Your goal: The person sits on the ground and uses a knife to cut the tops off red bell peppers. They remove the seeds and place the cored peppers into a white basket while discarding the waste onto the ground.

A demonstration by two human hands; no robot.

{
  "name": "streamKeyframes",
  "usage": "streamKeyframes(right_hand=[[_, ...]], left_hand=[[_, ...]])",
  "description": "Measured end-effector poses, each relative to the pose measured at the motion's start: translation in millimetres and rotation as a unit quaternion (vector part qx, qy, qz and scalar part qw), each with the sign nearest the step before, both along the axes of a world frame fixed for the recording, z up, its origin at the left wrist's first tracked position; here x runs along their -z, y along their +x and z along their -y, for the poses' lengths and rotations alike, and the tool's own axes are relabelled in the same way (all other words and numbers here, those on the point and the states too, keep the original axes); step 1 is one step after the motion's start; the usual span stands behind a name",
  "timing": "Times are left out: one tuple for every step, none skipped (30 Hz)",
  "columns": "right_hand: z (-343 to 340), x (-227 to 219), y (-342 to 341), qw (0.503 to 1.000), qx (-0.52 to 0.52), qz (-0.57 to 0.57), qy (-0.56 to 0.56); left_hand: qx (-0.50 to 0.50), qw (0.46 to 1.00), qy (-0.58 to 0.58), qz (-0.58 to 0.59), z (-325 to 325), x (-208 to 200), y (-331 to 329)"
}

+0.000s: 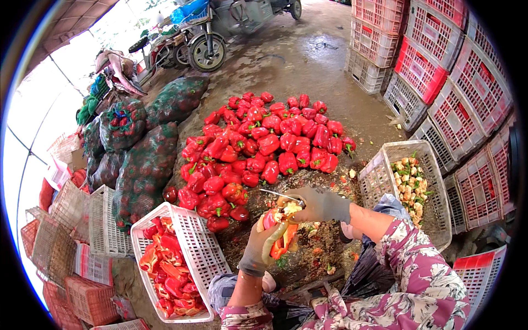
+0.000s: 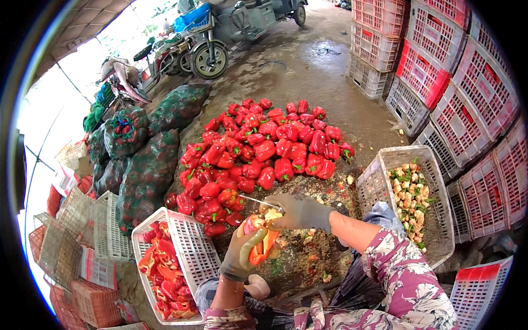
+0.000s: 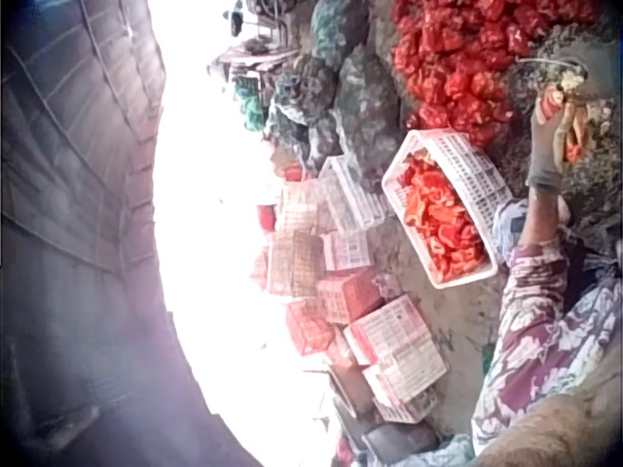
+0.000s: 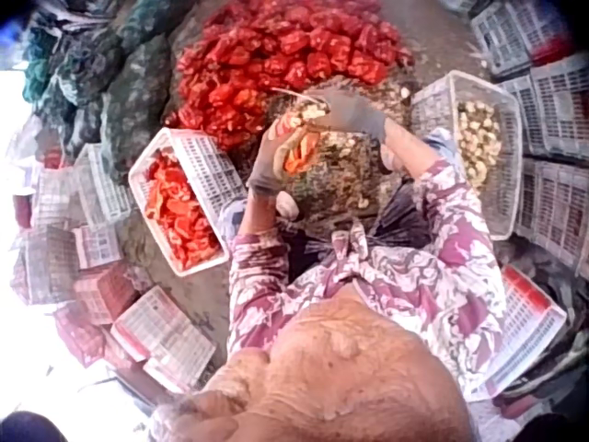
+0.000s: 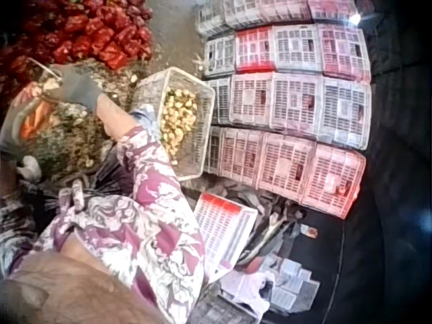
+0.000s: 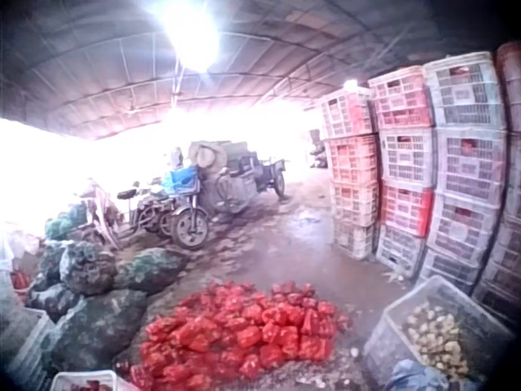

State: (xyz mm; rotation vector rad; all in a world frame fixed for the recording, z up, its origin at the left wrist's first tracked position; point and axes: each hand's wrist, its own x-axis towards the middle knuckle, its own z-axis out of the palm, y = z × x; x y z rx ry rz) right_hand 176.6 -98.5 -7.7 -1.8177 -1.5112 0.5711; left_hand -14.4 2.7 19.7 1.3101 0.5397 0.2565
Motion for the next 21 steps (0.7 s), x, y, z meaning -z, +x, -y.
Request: streamKeyframes(right_hand=[[-0.9,-2.2,-4.4,0.997,0.004,0.077,0.003],[-3.7,-10.4,-3.4,0.99,-0.039,0.122,-0.053],[-5.3,-12.1,-10.6,0.986,-0.021,0.161,-0.035],[-5.3,-11.2,-19.1,0.98,-0.001,0.199,-0.018],[-6.4,-10.7,-25.1,0.971,0.018,0.237,-0.001],[-11.2,-13.1,-23.8,0.969,0.017,0.247,0.025],[-18.4,-15.5,-17.9,0.974,0.06,0.215,0.034],[-20.9,-17.9,-3.1,0.974,0.114,0.189,0.04],[-19.1,-20.6,6.2,0.971,0.168,0.163,0.046],[-15.1,-21.3,7.5,0.974,0.174,0.074,0.123],[-14.9,-23.3,5.9,0.981,0.143,0.054,0.121],[-13.9,-26.0,4.1,0.986,0.113,0.035,0.118],[-14.0,-27.7,0.2,0.989,0.084,0.012,0.118],[-13.2,-28.7,-4.9,0.993,0.075,0.036,0.088],[-12.0,-29.2,-11.8,0.994,0.067,0.061,0.058],[-10.6,-30.0,-18.9,0.994,0.06,0.087,0.026],[-9.7,-33.5,-24.7,0.992,0.052,0.113,-0.006],[-9.5,-39.7,-29.8,0.987,0.049,0.148,-0.045],[-10.4,-45.8,-33.5,0.983,0.044,0.163,-0.074],[-12.2,-51.2,-36.7,0.978,0.036,0.178,-0.102],[-14.7,-54.4,-39.0,0.972,0.026,0.193,-0.13]], left_hand=[[-0.006,1.0,0.015,0.003,-1.3,6.8,-1.6],[-0.005,1.0,0.01,0.002,-2.9,9.9,-3.5],[-0.005,1.0,0.005,0.0,-4.7,11.6,-5.6],[0.002,1.0,-0.019,-0.005,-8.1,8.8,-6.3],[0.009,0.999,-0.043,-0.01,-10.1,5.7,-6.8],[-0.012,0.992,-0.12,-0.026,-8.3,0.6,-7.8],[-0.022,0.989,-0.146,-0.01,-7.1,3.0,-15.1],[-0.018,0.985,-0.174,0.011,-4.9,10.4,-17.1],[-0.015,0.979,-0.202,0.033,-3.9,13.6,-16.6],[-0.034,0.984,-0.177,0.004,-0.7,-4.3,-15.3],[-0.011,0.986,-0.164,0.023,-9.8,5.0,-16.7],[-0.039,0.975,-0.214,0.046,-10.2,10.6,-13.3],[-0.068,0.961,-0.259,0.067,-12.4,15.8,-11.1],[-0.012,0.957,-0.271,0.099,-21.6,24.8,-14.0],[-0.017,0.951,-0.283,0.119,-22.0,29.1,-14.4],[-0.02,0.944,-0.298,0.139,-19.3,29.3,-11.0],[-0.024,0.937,-0.311,0.159,-17.6,29.1,-7.5],[0.047,0.931,-0.311,0.184,-21.7,29.6,0.8],[-0.038,0.962,-0.247,0.115,-7.6,18.6,5.1],[-0.039,0.969,-0.224,0.094,-6.2,16.6,4.8],[-0.043,0.976,-0.202,0.073,-5.7,16.2,2.9]])
